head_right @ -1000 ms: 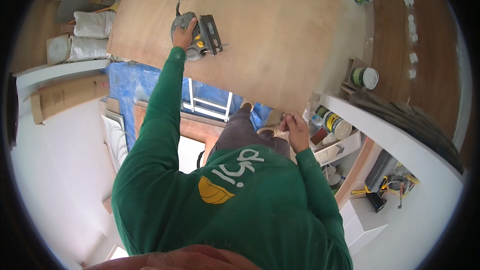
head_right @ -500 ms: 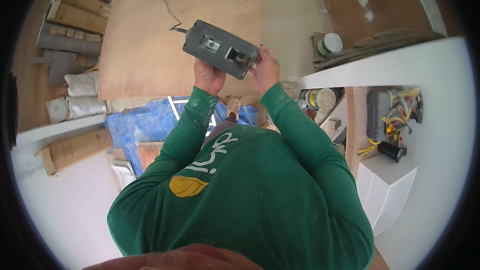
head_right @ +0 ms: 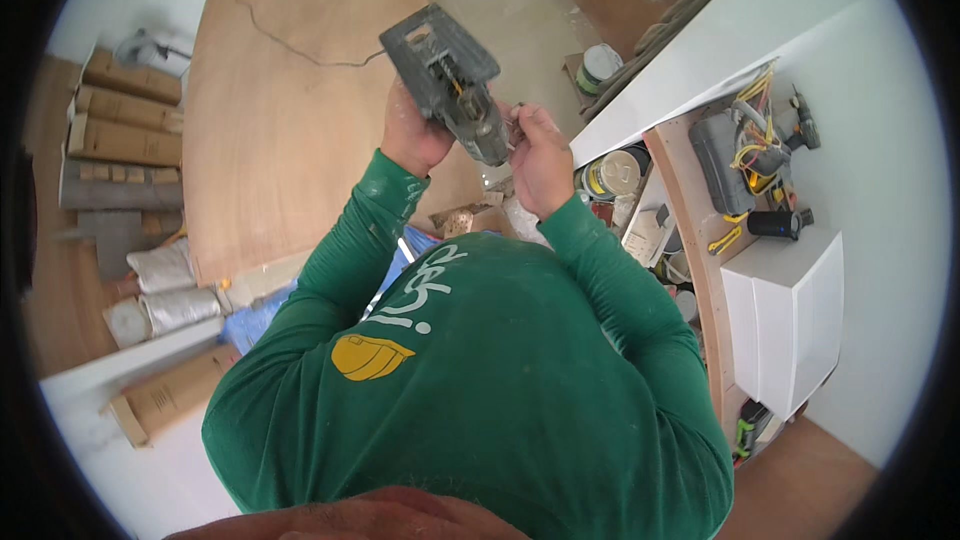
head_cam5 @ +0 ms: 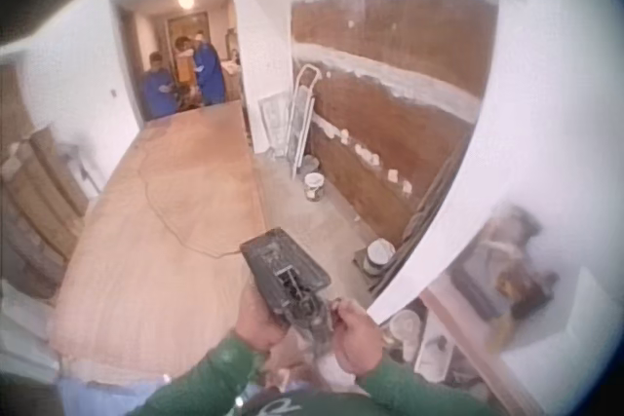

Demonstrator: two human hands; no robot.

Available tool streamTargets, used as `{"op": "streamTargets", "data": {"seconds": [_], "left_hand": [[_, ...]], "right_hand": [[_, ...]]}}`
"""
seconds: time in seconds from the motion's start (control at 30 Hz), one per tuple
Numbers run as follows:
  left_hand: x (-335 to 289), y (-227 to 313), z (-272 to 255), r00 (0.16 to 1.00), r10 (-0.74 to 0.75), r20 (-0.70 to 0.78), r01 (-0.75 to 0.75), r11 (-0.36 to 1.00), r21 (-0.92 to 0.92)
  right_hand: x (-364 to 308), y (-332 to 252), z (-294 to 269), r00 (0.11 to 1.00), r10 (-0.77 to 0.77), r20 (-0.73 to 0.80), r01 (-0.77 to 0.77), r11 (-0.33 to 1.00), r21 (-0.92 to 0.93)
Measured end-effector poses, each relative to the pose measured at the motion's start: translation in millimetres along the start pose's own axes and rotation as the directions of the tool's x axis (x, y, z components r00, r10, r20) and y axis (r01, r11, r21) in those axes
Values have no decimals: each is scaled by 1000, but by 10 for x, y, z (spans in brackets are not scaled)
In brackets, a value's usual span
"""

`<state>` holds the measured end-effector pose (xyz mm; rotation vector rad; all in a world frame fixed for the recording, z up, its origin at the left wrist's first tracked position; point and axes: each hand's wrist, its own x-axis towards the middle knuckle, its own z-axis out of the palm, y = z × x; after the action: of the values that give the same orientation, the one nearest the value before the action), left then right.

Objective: The person moves around a construction site, handling a large sheet of plywood and a jigsaw. They adjust the jigsaw and prepare to cut the plywood while other workers are present.

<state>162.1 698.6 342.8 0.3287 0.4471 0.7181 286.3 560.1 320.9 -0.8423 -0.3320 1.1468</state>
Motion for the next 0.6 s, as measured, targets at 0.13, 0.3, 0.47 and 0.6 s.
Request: {"op": "streamTargets", "data": {"seconds": [0.13, 0.3, 0.47, 0.6], "left_hand": [[343, 379, 313, 970, -163, 182, 145, 984, 106], [709, 544, 621, 939, -261, 226, 198, 943, 269], [855, 493, 659, 860, -439, 261, 365, 886, 287], [947, 374, 628, 812, -518, 269, 430, 842, 324]], "right_hand": [[-37, -111, 454, 992, -124, -26, 125, 992, 3], [85, -231, 828, 939, -321, -120, 311, 946, -93], [35, -154, 841, 895, -392, -213, 368, 919, -141], [-13, -97, 772, 877, -407, -255, 380, 913, -150]]}}
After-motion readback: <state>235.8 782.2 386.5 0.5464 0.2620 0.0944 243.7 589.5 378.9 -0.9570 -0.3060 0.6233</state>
